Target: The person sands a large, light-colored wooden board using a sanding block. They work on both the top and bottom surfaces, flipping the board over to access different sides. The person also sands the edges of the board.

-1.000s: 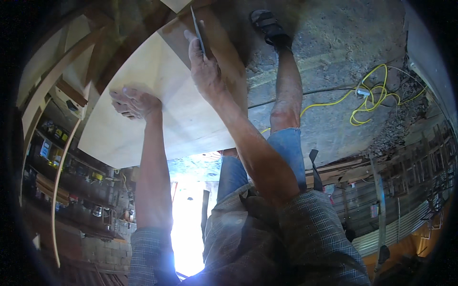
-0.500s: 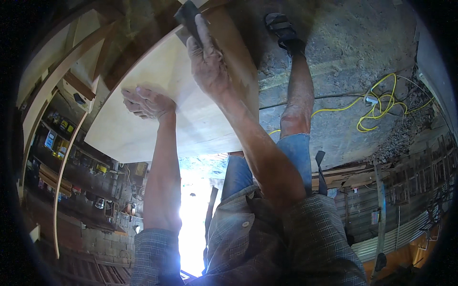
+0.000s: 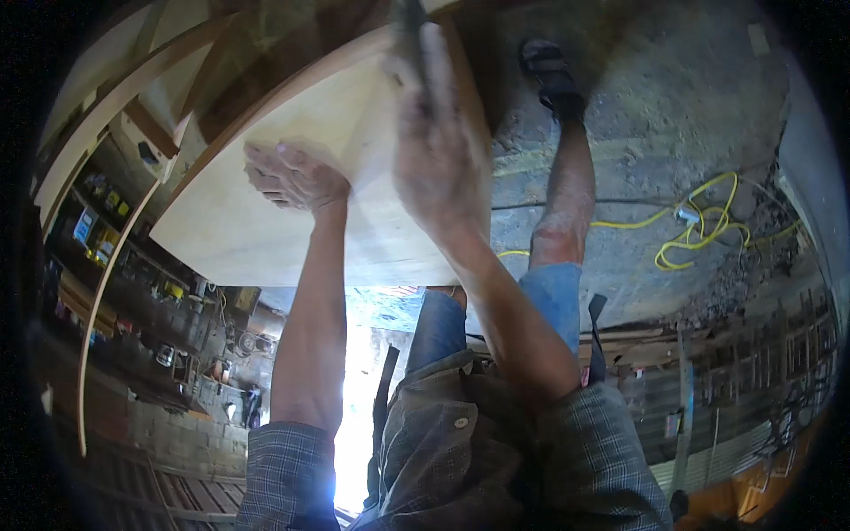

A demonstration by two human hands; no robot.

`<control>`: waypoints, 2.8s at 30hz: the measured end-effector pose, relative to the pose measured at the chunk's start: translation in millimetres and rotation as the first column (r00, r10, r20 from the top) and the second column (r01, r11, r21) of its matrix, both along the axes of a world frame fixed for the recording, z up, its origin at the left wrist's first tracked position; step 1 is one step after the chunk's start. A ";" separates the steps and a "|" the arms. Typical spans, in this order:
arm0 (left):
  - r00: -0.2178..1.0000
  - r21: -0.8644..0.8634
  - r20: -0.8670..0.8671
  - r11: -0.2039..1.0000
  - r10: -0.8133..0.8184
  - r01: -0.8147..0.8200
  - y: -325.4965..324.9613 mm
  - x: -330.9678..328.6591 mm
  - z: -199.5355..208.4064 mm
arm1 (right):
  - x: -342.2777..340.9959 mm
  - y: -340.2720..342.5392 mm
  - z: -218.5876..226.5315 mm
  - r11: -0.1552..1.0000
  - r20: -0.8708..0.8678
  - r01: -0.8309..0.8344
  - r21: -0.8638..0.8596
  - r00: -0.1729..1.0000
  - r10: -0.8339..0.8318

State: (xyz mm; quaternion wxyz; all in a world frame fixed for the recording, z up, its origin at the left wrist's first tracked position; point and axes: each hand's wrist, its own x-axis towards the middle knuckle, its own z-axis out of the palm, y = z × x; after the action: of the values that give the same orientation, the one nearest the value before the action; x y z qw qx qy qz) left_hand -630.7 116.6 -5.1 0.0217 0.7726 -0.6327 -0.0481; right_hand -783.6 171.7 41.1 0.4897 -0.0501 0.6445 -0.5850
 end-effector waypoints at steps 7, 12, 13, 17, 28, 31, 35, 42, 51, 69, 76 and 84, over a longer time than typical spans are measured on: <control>0.997 0.005 -0.030 0.997 -0.076 0.076 -0.7 7.7 2.0 | 7.0 13.5 -28.8 0.954 -0.206 0.167 0.247 0.972 -0.117; 0.999 0.030 -0.048 0.999 0.020 -0.019 -48.0 56.4 1.8 | 26.5 34.8 -49.3 0.961 -0.050 0.017 0.275 0.999 -0.003; 0.989 0.019 -0.031 0.990 0.144 -0.143 -64.0 60.5 3.9 | 24.3 31.9 -43.3 0.952 -0.009 0.003 0.305 1.000 0.000; 0.929 -0.072 0.352 0.987 -0.110 0.144 -36.6 19.1 -20.1 | 34.6 33.0 -48.1 0.948 -0.074 -0.069 0.309 0.993 0.096; 0.743 0.063 -0.339 0.774 -0.577 0.630 23.7 -7.6 26.4 | 17.0 97.6 -58.3 0.895 0.203 -0.002 0.446 0.974 -0.099; 0.989 0.511 0.010 0.851 -0.150 0.124 -39.2 84.7 6.3 | 9.3 113.6 -73.6 0.886 0.262 0.026 0.463 0.951 -0.166; 0.996 -0.105 -0.075 0.994 -0.049 0.041 -8.8 56.8 -11.4 | -1.3 128.0 -92.1 0.886 0.229 0.049 0.462 0.958 -0.173; 0.641 -0.051 -0.532 0.776 -0.554 0.629 65.9 -20.9 9.9 | -40.4 63.7 -41.9 0.929 -0.401 -0.136 0.344 0.873 0.276; 0.991 -0.087 0.006 0.987 -0.135 0.135 -69.0 262.1 -17.1 | -54.7 54.5 -32.4 0.910 -0.576 -0.268 0.317 0.708 0.409; 0.538 0.526 -0.842 0.273 0.037 0.805 198.7 18.9 90.6 | -29.1 -13.2 7.5 0.715 -0.880 -0.560 0.418 -0.053 0.473; -0.394 0.845 -0.446 0.232 0.804 -0.482 360.7 111.8 38.1 | 14.5 -89.9 -37.5 0.566 -0.553 -0.499 0.657 0.192 0.811; -0.453 0.696 -0.571 0.111 0.685 -0.710 301.8 92.5 14.8 | 36.6 -86.5 -30.9 0.554 -0.638 -0.656 0.513 0.140 0.757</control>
State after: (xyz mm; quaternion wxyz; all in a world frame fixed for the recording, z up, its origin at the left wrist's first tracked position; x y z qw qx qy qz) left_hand -538.2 418.4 9.7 0.3885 0.8000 0.1949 -0.4136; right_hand -747.1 85.2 10.2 0.3507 -0.5811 0.7184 -0.1524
